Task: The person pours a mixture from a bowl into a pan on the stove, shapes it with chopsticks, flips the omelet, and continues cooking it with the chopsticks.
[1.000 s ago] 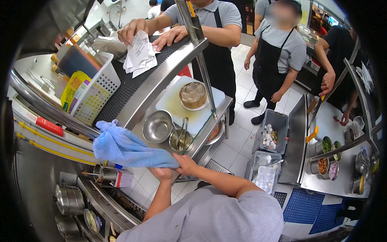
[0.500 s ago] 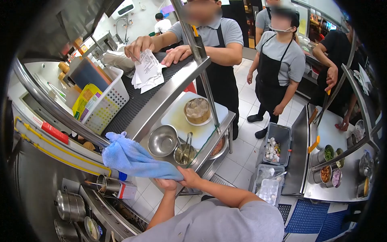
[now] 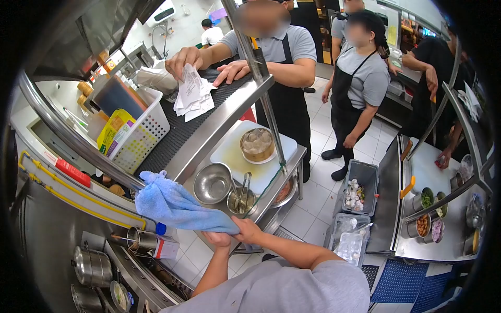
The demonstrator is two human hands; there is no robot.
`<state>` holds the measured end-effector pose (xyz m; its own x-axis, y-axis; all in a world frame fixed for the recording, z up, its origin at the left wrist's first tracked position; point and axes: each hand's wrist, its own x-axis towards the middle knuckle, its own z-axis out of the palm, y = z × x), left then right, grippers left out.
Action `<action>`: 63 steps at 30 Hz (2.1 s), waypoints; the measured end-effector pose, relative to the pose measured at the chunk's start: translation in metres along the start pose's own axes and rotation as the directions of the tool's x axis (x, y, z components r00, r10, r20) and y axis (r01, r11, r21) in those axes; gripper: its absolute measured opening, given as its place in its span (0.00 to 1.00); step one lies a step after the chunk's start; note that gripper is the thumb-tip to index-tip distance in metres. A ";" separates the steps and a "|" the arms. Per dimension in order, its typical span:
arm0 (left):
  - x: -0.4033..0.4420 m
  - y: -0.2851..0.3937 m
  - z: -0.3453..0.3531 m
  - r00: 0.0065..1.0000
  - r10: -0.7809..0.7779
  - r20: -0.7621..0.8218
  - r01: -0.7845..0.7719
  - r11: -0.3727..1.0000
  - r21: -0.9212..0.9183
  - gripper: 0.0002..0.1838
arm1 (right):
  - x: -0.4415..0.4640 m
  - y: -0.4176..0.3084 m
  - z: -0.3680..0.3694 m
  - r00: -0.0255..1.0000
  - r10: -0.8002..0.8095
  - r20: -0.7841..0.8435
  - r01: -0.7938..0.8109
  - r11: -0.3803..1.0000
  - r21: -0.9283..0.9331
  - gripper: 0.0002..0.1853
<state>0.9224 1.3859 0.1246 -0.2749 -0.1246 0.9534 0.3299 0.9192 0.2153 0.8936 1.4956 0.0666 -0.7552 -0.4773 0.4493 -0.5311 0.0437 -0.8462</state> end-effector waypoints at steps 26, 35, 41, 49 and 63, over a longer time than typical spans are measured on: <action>-0.003 -0.002 0.001 0.994 -0.102 0.032 0.106 0.984 -0.146 0.14 | 0.003 -0.004 -0.003 1.000 0.020 0.021 -0.019 1.000 -0.022 0.21; -0.006 0.002 0.003 0.991 -0.131 0.023 0.132 0.990 -0.056 0.18 | 0.003 -0.001 -0.002 0.998 0.041 0.041 -0.040 0.999 -0.020 0.21; 0.006 0.000 -0.005 0.999 0.034 0.032 -0.034 0.999 0.002 0.16 | 0.000 -0.009 -0.009 0.994 0.080 0.073 -0.078 0.997 -0.019 0.24; -0.050 -0.055 -0.066 0.929 -0.328 0.172 0.358 0.915 -0.186 0.23 | 0.068 0.065 -0.136 0.812 0.472 -0.342 -0.505 0.863 -0.008 0.22; 0.002 0.040 -0.054 0.655 -0.530 0.539 0.755 0.451 -0.475 0.19 | 0.000 -0.115 -0.029 0.905 0.424 -0.032 -0.377 0.834 0.404 0.28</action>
<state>0.9833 1.4023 0.1467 -0.8413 -0.3673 0.3966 0.3701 0.1434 0.9179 0.9441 1.5159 0.1721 -0.9211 -0.3851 0.0567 -0.0030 -0.1387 -0.9903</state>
